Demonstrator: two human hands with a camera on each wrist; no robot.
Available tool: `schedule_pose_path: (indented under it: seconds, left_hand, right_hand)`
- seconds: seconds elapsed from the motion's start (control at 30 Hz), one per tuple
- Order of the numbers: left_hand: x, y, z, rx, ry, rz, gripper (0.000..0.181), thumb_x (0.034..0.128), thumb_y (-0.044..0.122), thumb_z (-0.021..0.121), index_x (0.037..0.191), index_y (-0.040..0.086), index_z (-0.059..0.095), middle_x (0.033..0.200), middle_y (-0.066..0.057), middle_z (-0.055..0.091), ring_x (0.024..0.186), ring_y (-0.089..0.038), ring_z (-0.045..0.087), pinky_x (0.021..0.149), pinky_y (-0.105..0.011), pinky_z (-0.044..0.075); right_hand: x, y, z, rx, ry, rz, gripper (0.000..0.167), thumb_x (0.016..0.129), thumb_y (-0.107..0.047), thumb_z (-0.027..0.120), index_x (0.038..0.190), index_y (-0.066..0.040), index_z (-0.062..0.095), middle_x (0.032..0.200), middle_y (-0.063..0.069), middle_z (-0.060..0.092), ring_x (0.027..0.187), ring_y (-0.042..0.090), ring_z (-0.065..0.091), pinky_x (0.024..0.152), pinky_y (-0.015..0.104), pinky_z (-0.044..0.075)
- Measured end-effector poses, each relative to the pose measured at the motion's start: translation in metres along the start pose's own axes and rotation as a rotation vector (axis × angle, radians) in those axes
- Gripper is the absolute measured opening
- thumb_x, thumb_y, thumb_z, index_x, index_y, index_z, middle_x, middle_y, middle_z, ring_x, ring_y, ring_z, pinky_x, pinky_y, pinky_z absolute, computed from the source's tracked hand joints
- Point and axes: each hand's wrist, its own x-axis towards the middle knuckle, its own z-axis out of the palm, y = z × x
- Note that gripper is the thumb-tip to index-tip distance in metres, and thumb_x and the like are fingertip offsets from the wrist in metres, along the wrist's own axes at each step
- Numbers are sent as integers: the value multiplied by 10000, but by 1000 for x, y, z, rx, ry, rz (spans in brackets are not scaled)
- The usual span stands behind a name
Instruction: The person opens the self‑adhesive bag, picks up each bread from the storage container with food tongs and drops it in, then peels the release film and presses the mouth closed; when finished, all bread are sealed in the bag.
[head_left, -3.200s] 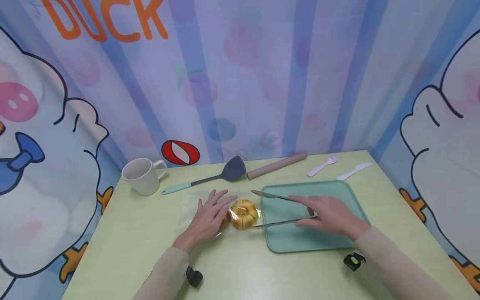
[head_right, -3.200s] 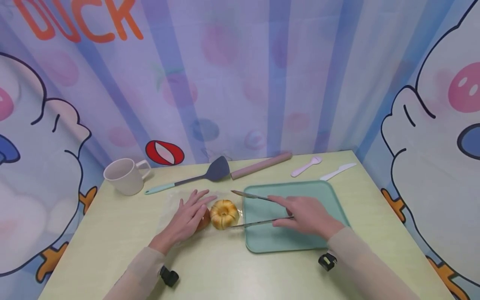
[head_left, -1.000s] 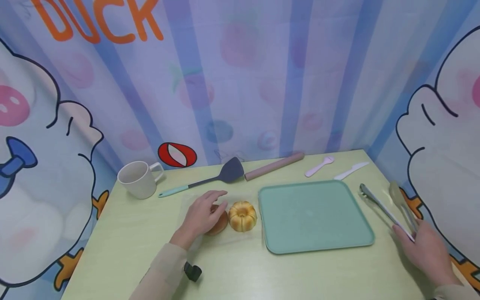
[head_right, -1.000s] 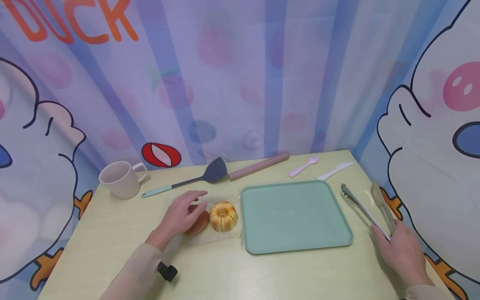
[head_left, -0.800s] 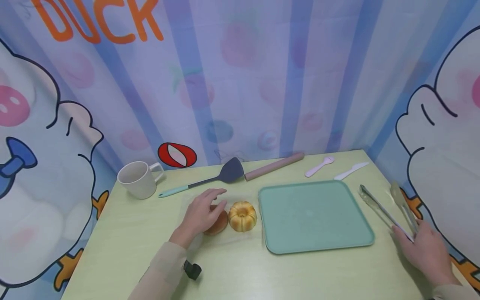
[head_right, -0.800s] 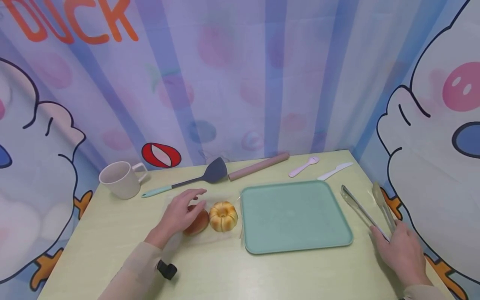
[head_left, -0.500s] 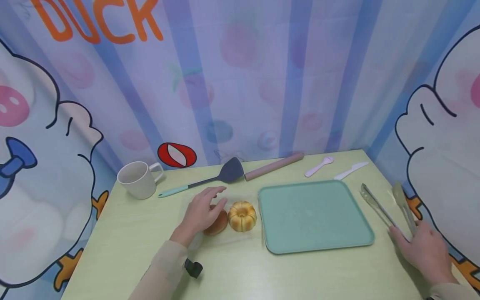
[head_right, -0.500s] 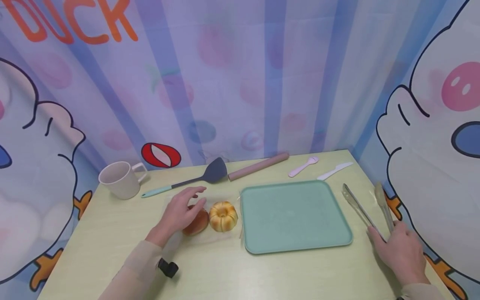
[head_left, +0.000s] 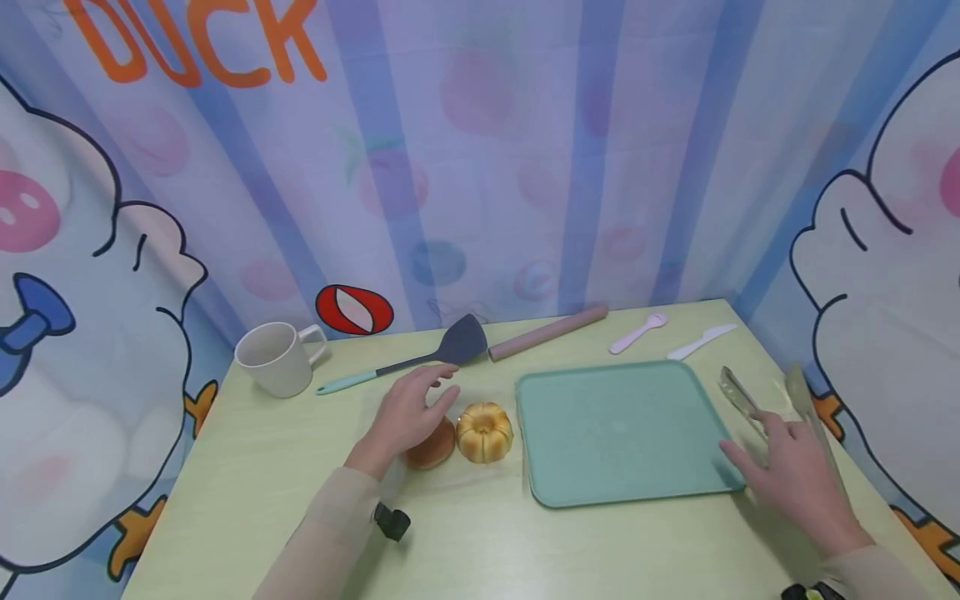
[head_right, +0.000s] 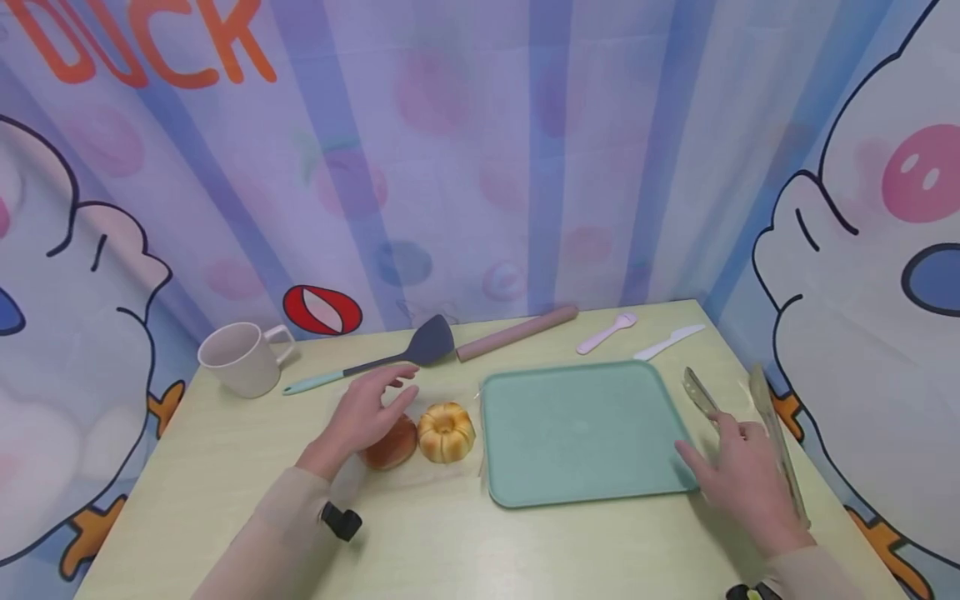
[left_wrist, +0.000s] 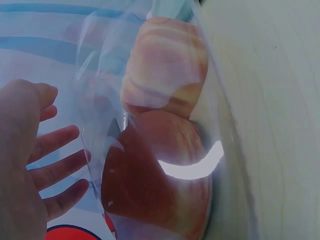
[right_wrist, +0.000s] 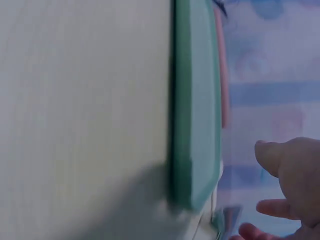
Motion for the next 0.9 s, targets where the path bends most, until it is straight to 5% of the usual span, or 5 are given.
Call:
schedule_pose_path:
  seconds: [0.2, 0.5, 0.7, 0.9]
  left_hand:
    - [8, 3, 1, -44, -55, 1, 375, 1061, 325, 629, 1377, 127, 668, 1295, -95, 720, 1169, -304, 690, 993, -481, 563]
    - [20, 9, 4, -96, -167, -23, 435, 1071, 321, 618, 1466, 140, 600, 1390, -122, 664, 1278, -340, 620, 1068, -527, 512]
    - [33, 17, 8, -92, -233, 51, 374, 1104, 254, 560, 1473, 219, 613, 1462, -7, 622, 1388, -235, 549, 1162, -463, 444]
    - [45, 23, 14, -58, -344, 119, 394, 1129, 139, 456, 1479, 234, 609, 1485, -30, 594, 1415, -223, 521, 1175, -434, 431]
  right_hand:
    - [5, -53, 13, 88, -81, -177, 589, 1017, -348, 710, 1365, 100, 554, 1078, 252, 670, 906, 347, 681, 761, 534, 576]
    - [9, -116, 45, 262, -225, -296, 507, 1021, -331, 710, 1381, 4, 588, 895, -43, 652, 794, 71, 650, 709, 290, 561]
    - [8, -150, 64, 399, -349, -354, 549, 1043, -363, 671, 1432, 4, 545, 890, -66, 668, 773, 51, 661, 705, 269, 556]
    - [7, -175, 78, 604, -525, -293, 525, 1064, -282, 644, 1479, 8, 506, 914, 45, 749, 778, 196, 705, 656, 305, 554]
